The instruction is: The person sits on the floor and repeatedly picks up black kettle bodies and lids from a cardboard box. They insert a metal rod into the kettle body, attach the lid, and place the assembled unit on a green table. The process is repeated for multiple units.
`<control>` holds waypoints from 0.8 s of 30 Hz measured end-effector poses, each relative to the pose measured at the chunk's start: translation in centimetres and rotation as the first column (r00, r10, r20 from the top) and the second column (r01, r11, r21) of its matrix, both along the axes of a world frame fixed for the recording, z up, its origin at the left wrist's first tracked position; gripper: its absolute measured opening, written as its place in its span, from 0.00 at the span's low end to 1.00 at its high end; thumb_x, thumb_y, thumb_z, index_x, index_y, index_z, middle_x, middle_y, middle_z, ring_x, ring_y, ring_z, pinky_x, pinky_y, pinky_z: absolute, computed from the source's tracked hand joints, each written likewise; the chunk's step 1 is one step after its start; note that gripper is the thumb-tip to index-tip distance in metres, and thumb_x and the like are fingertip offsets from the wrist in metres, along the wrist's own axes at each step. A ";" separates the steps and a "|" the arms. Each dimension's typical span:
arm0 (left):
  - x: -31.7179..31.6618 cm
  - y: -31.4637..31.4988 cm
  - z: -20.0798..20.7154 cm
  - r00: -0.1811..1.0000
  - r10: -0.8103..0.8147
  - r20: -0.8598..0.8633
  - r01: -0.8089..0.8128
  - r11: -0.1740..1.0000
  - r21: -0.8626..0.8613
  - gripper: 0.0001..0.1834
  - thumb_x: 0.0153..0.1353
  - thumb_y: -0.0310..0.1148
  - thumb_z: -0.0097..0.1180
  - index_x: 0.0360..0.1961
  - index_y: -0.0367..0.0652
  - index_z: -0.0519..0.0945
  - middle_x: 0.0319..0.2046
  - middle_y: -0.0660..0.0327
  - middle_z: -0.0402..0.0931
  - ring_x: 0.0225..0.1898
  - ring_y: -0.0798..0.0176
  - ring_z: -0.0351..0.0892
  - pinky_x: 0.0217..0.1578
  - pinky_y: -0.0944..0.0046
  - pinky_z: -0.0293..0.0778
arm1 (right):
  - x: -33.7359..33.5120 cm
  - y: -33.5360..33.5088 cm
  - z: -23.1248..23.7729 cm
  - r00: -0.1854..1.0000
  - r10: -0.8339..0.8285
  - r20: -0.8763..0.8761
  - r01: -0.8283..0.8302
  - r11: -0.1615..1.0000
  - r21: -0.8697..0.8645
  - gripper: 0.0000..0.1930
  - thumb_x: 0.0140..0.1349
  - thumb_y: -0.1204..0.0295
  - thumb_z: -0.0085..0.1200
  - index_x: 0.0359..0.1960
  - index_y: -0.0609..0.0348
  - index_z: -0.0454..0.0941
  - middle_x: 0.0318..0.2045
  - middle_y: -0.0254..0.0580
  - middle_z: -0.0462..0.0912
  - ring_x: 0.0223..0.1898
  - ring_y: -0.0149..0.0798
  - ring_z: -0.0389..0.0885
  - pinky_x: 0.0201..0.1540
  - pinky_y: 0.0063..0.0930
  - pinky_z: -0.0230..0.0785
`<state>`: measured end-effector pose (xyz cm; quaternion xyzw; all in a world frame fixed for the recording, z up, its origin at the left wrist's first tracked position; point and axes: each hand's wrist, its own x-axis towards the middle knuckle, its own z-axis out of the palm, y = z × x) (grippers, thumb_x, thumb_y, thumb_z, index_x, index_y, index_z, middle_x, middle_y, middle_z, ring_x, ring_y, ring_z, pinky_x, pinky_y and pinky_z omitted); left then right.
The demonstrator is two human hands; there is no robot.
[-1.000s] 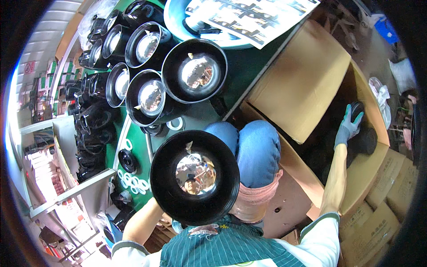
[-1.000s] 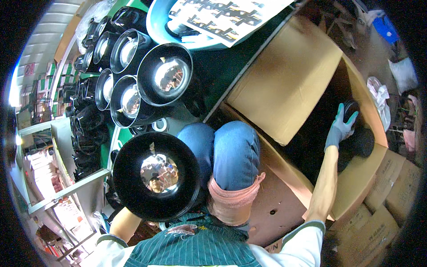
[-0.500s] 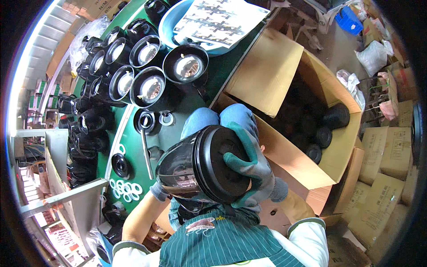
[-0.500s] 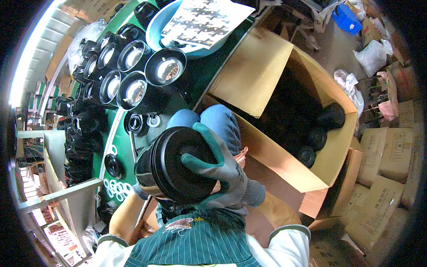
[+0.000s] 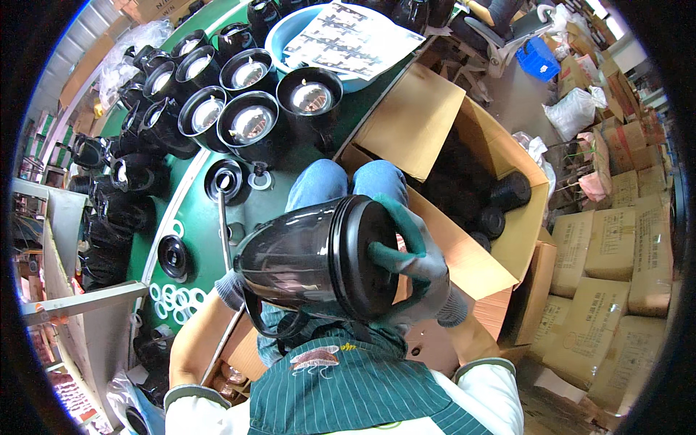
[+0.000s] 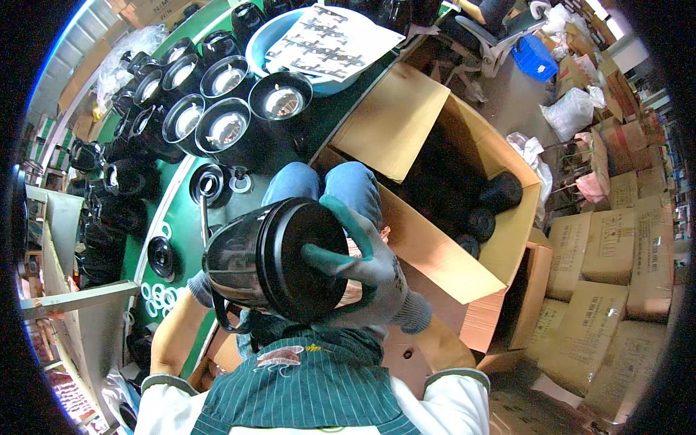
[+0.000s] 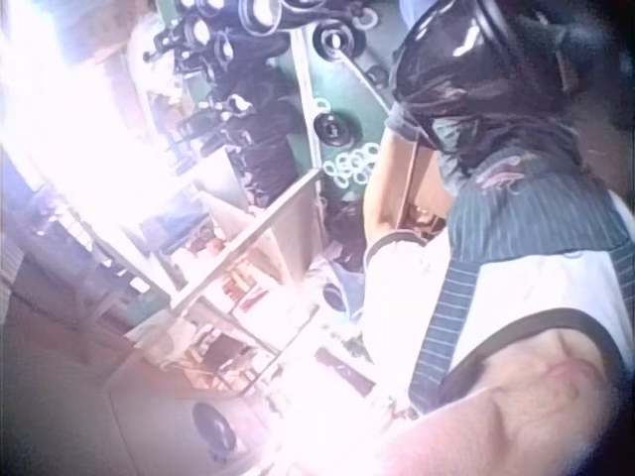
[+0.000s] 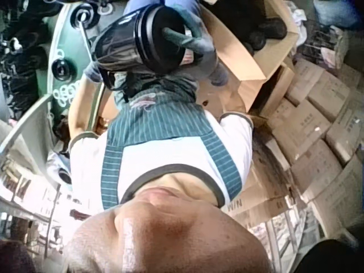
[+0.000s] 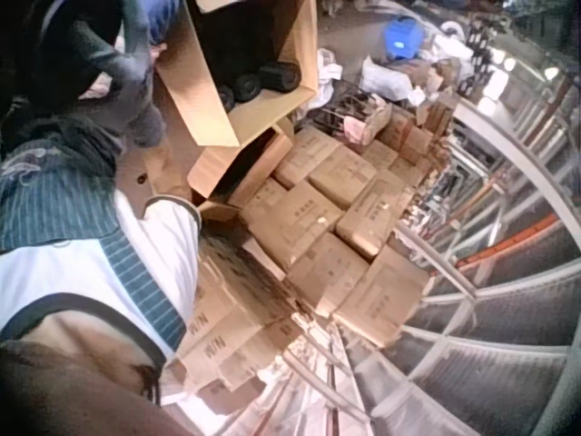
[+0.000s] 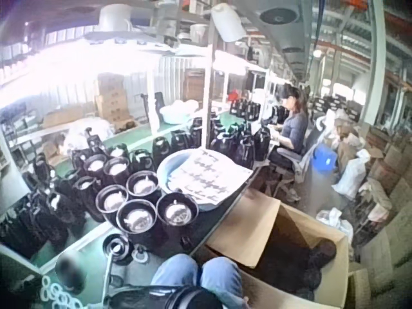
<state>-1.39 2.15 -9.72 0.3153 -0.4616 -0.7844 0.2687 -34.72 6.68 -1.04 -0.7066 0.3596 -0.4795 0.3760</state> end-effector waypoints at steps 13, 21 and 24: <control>2.6 -1.5 7.5 0.685 0.724 0.081 0.027 0.086 -0.996 0.17 0.55 0.27 0.64 0.48 0.40 0.88 0.40 0.52 0.89 0.43 0.52 0.90 0.48 0.58 0.83 | 2.5 0.0 0.0 0.953 -0.205 0.225 0.064 0.857 0.511 0.51 0.52 0.43 0.74 0.69 0.67 0.68 0.54 0.49 0.84 0.58 0.37 0.81 0.63 0.34 0.72; 3.7 -2.5 5.2 0.744 0.654 0.134 -0.185 0.396 -0.899 0.16 0.59 0.29 0.65 0.46 0.31 0.86 0.44 0.49 0.88 0.43 0.57 0.89 0.50 0.61 0.82 | 1.8 -1.9 1.3 0.958 0.059 -0.280 0.046 0.933 0.356 0.62 0.59 0.29 0.56 0.81 0.57 0.39 0.67 0.64 0.68 0.68 0.59 0.68 0.68 0.47 0.62; 2.8 -1.3 1.7 0.876 0.483 0.018 -0.444 0.819 -0.363 0.17 0.65 0.31 0.64 0.50 0.31 0.84 0.43 0.57 0.86 0.43 0.65 0.85 0.46 0.62 0.83 | 2.6 -4.2 -0.4 0.972 0.150 -0.183 -0.194 0.947 -0.256 0.69 0.49 0.32 0.68 0.82 0.53 0.37 0.80 0.61 0.42 0.81 0.60 0.41 0.78 0.54 0.42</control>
